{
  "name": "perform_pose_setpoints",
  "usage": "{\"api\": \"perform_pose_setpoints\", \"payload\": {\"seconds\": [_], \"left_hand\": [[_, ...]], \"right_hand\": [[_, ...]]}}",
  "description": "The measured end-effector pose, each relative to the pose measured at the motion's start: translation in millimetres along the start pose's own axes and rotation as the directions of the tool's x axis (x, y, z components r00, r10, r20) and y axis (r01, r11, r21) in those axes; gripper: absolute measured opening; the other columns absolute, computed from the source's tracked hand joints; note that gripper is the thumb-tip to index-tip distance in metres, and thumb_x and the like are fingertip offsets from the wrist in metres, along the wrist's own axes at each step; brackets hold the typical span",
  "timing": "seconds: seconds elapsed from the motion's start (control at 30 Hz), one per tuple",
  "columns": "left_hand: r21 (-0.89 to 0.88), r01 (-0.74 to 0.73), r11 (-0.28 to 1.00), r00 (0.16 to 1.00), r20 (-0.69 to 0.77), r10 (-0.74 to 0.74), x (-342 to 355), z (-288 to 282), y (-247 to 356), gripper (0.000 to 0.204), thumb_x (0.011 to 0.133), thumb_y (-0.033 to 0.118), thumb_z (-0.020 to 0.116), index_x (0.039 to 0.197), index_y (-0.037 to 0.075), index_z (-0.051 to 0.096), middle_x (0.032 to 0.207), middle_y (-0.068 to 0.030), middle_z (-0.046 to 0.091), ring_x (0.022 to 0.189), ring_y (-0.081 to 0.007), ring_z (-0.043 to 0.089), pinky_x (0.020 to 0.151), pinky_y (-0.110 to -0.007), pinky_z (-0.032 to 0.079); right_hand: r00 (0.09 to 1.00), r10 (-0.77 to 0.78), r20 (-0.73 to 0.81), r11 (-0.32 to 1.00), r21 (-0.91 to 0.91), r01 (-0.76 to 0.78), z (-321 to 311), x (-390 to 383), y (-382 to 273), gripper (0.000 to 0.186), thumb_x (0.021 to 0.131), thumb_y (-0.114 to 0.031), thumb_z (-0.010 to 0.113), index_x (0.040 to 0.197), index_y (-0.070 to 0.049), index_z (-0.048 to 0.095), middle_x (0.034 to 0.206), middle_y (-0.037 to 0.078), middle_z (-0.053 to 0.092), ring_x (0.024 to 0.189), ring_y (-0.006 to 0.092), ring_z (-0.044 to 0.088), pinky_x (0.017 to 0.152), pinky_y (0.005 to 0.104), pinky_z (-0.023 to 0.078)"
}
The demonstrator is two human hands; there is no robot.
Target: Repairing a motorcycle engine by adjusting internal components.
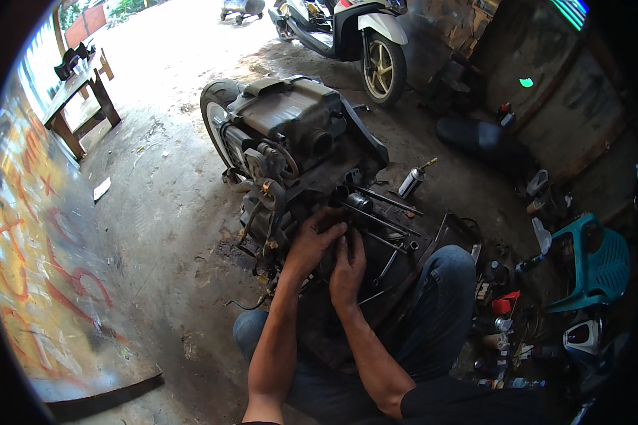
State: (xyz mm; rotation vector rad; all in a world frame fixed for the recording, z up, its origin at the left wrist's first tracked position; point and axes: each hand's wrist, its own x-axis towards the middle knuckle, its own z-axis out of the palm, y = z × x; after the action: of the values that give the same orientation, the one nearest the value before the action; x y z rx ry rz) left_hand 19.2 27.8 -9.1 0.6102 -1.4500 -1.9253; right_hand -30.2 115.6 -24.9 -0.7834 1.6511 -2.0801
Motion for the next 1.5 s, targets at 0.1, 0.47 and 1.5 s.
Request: {"api": "perform_pose_setpoints", "payload": {"seconds": [0.1, 0.47, 1.5], "left_hand": [[0.003, 0.031, 1.000, 0.999, -0.016, -0.031, 0.3, 2.1, -0.6, 0.034, 0.093, 0.016, 0.071, 0.123, 0.000, 0.063, 0.118, -0.0099, 0.067, 0.115, -0.0175, 0.060, 0.104, -0.033, 0.042], [0.061, 0.042, 0.997, 0.997, -0.064, -0.038, -1.5, 8.3, 4.3, 0.038, 0.092, 0.022, 0.074, 0.121, -0.001, 0.064, 0.113, -0.0103, 0.069, 0.110, -0.0174, 0.061, 0.099, -0.032, 0.045], [0.031, -0.013, 0.999, 1.000, -0.020, 0.014, 0.6, 5.5, 1.2, 0.039, 0.098, 0.038, 0.068, 0.110, 0.001, 0.068, 0.100, -0.0061, 0.070, 0.093, -0.0119, 0.062, 0.087, -0.028, 0.048]], "right_hand": [[1.000, -0.011, -0.025, 0.989, -0.149, 0.007, -3.4, -0.5, -4.3, 0.036, 0.105, -0.011, 0.046, 0.133, 0.009, 0.055, 0.131, 0.020, 0.057, 0.123, 0.0287, 0.057, 0.104, 0.0371, 0.044], [0.963, 0.269, -0.006, 0.920, 0.296, -0.256, -9.2, -0.8, -10.6, 0.035, 0.104, -0.010, 0.049, 0.135, 0.005, 0.057, 0.116, 0.009, 0.064, 0.113, 0.0196, 0.059, 0.098, 0.0316, 0.046], [0.995, -0.092, 0.025, 0.892, -0.441, 0.094, -14.4, 1.3, -39.3, 0.034, 0.098, -0.001, 0.057, 0.131, 0.004, 0.059, 0.118, 0.020, 0.064, 0.111, 0.0370, 0.063, 0.092, 0.0413, 0.052]]}}
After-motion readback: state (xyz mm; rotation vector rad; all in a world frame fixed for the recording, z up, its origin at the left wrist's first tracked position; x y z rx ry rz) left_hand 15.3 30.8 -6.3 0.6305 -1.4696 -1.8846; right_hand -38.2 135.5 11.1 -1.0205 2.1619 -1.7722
